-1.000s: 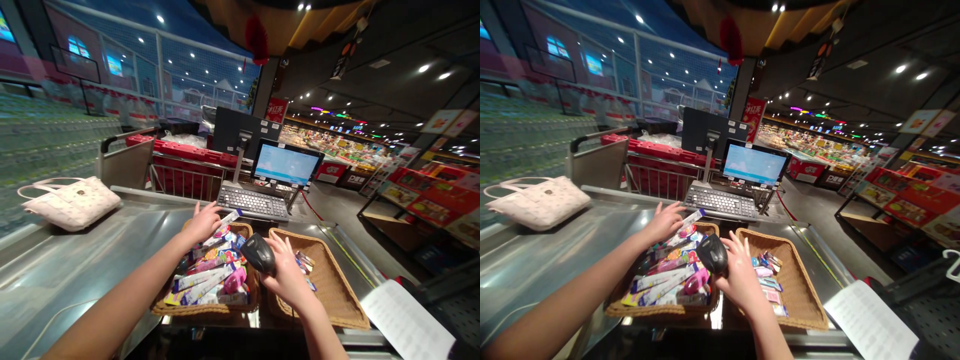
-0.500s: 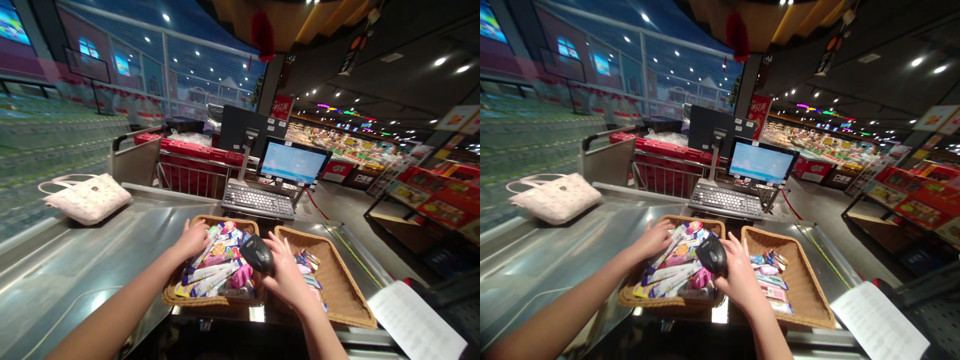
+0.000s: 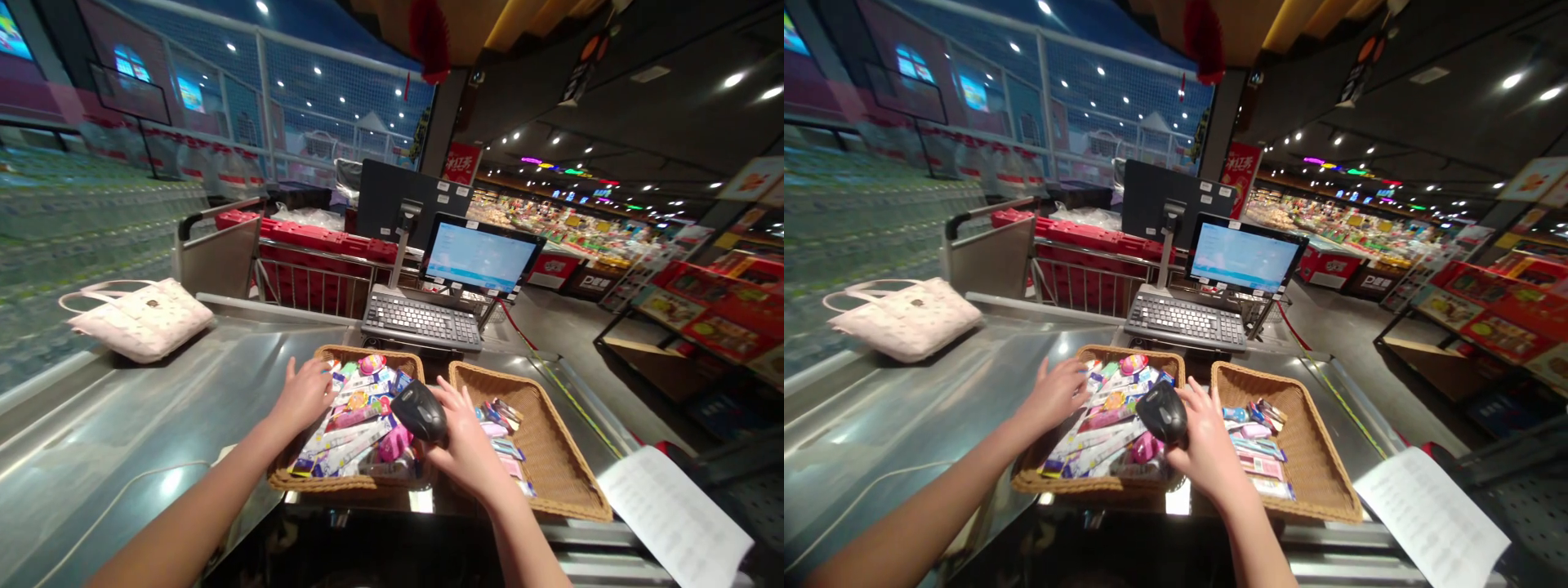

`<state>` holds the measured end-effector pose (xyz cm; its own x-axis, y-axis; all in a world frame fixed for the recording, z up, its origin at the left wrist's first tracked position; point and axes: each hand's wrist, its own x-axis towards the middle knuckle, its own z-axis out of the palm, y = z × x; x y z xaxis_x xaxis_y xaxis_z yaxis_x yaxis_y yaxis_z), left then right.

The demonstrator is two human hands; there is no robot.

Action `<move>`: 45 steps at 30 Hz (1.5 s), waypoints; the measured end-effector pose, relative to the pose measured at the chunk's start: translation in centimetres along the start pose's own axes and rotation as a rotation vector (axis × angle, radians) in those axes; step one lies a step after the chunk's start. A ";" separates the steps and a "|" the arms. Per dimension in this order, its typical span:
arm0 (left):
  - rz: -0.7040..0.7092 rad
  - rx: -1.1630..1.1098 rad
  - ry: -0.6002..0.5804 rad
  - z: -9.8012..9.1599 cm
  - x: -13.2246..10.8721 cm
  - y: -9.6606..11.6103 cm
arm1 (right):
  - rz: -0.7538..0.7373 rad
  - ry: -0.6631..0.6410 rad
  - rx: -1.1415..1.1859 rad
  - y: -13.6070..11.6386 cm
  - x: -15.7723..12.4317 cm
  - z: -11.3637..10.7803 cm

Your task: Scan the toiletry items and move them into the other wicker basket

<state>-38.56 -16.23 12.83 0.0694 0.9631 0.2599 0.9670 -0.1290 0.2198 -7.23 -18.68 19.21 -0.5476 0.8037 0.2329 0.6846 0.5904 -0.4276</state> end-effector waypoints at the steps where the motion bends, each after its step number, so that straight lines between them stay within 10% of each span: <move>1: 0.018 -0.023 0.010 -0.1 0.3 0.4 | 0.011 0.006 -0.001 0.3 -0.2 -0.2; 10: 0.256 -0.171 -0.030 1.5 3.8 7.0 | 0.154 0.121 -0.106 5.3 -4.5 -3.7; 19: 0.545 -0.217 -0.105 4.8 8.5 18.2 | 0.344 0.254 -0.198 11.0 -9.7 -8.2; 28: 0.884 -0.126 -0.429 10.6 11.0 28.0 | 0.405 0.244 -0.144 15.0 -12.7 -9.3; 45: 1.287 -0.099 -0.872 23.1 13.2 32.8 | 0.395 0.240 -0.047 19.2 -12.7 -10.3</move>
<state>-0.26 -2.33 1.78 0.9585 0.0251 -0.2839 0.1291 -0.9263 0.3540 17.88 -16.77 17.04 -0.1176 0.9591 0.2576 0.8426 0.2336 -0.4853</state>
